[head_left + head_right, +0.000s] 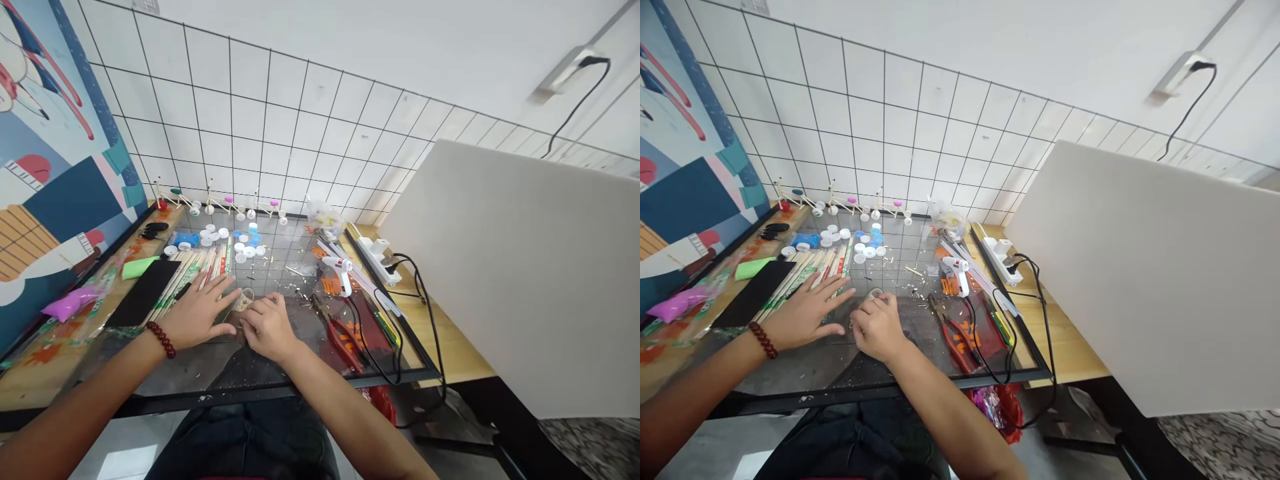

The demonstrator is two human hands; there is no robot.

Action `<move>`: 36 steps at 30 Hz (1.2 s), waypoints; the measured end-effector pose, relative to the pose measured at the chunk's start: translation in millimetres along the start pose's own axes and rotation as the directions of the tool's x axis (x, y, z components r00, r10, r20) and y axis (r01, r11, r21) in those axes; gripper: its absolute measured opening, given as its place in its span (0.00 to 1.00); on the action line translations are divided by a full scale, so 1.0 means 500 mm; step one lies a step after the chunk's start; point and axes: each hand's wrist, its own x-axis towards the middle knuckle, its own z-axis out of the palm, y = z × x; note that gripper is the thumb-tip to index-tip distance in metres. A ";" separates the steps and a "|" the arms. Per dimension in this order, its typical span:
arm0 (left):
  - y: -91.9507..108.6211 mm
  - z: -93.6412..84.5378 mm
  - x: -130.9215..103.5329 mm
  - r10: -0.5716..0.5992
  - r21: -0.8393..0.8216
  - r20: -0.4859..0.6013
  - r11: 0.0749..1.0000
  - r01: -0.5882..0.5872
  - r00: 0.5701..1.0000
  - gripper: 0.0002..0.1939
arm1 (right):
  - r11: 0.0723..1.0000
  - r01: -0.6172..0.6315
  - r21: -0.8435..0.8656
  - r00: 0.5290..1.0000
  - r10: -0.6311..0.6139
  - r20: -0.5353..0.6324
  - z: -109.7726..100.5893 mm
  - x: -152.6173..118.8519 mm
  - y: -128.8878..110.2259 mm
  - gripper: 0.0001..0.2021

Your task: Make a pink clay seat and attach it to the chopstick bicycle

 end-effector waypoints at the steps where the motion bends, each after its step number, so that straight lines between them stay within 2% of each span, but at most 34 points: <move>1: 0.000 0.005 0.003 -0.009 0.000 0.014 1.000 0.009 1.000 0.41 | 1.000 -0.004 0.002 1.000 0.004 0.004 -0.001 0.000 0.000 0.05; 3: 0.000 0.017 0.009 -0.054 0.002 0.049 0.999 0.054 0.997 0.44 | 1.000 -0.004 0.012 1.000 0.004 0.009 -0.002 0.001 -0.001 0.05; 6: 0.003 0.025 0.013 -0.100 0.018 0.068 0.995 0.099 0.993 0.41 | 1.000 -0.001 0.025 1.000 0.000 0.005 -0.002 0.000 -0.001 0.05; 11: 0.019 -0.002 -0.002 -0.046 0.024 -0.008 0.999 0.046 0.999 0.28 | 1.000 -0.004 0.028 1.000 0.003 0.015 -0.001 -0.001 -0.001 0.05; 13: 0.016 -0.012 -0.021 -0.037 -0.029 -0.023 0.999 0.036 0.999 0.33 | 0.999 -0.015 0.029 1.000 0.015 0.014 -0.002 -0.001 0.000 0.05; 16: -0.006 -0.010 -0.057 -0.028 -0.086 0.033 0.996 0.031 0.999 0.52 | 0.999 -0.026 0.033 1.000 0.025 0.008 -0.002 0.001 0.000 0.05; 18: -0.022 0.002 -0.077 -0.026 -0.098 0.082 0.995 0.034 0.996 0.54 | 0.999 -0.020 0.040 1.000 0.019 0.009 -0.001 0.001 0.000 0.05; 20: -0.031 0.016 -0.090 -0.025 -0.105 0.081 0.994 0.034 0.996 0.49 | 0.999 -0.015 0.051 1.000 0.014 0.011 0.000 0.002 0.000 0.05; 23: -0.026 0.024 -0.091 -0.021 -0.082 -0.005 0.996 0.020 1.000 0.35 | 0.998 -0.022 0.063 1.000 0.022 0.009 -0.001 0.003 -0.001 0.05; 27: 0.002 -0.005 -0.066 -0.016 -0.004 -0.114 1.000 0.016 0.993 0.24 | 0.997 -0.031 0.065 0.999 0.031 0.008 -0.003 0.004 0.001 0.06; 30: 0.024 -0.029 -0.028 -0.155 0.076 -0.169 0.983 0.169 0.973 0.22 | 0.997 -0.039 0.066 0.999 0.038 0.014 0.000 0.002 0.002 0.06; 33: 0.040 -0.035 0.017 -0.364 0.155 -0.122 0.912 0.380 0.923 0.25 | 0.991 -0.074 0.109 0.997 0.070 0.038 0.002 0.000 -0.003 0.07; 35: 0.047 -0.031 0.040 -0.472 0.172 -0.048 0.864 0.472 0.881 0.25 | 0.955 -0.141 0.260 0.990 0.138 0.027 -0.010 0.007 -0.009 0.06; 36: 0.049 -0.029 0.048 -0.513 0.171 -0.014 0.844 0.508 0.858 0.24 | 0.895 -0.193 0.403 0.978 0.209 0.004 -0.023 0.015 -0.010 0.05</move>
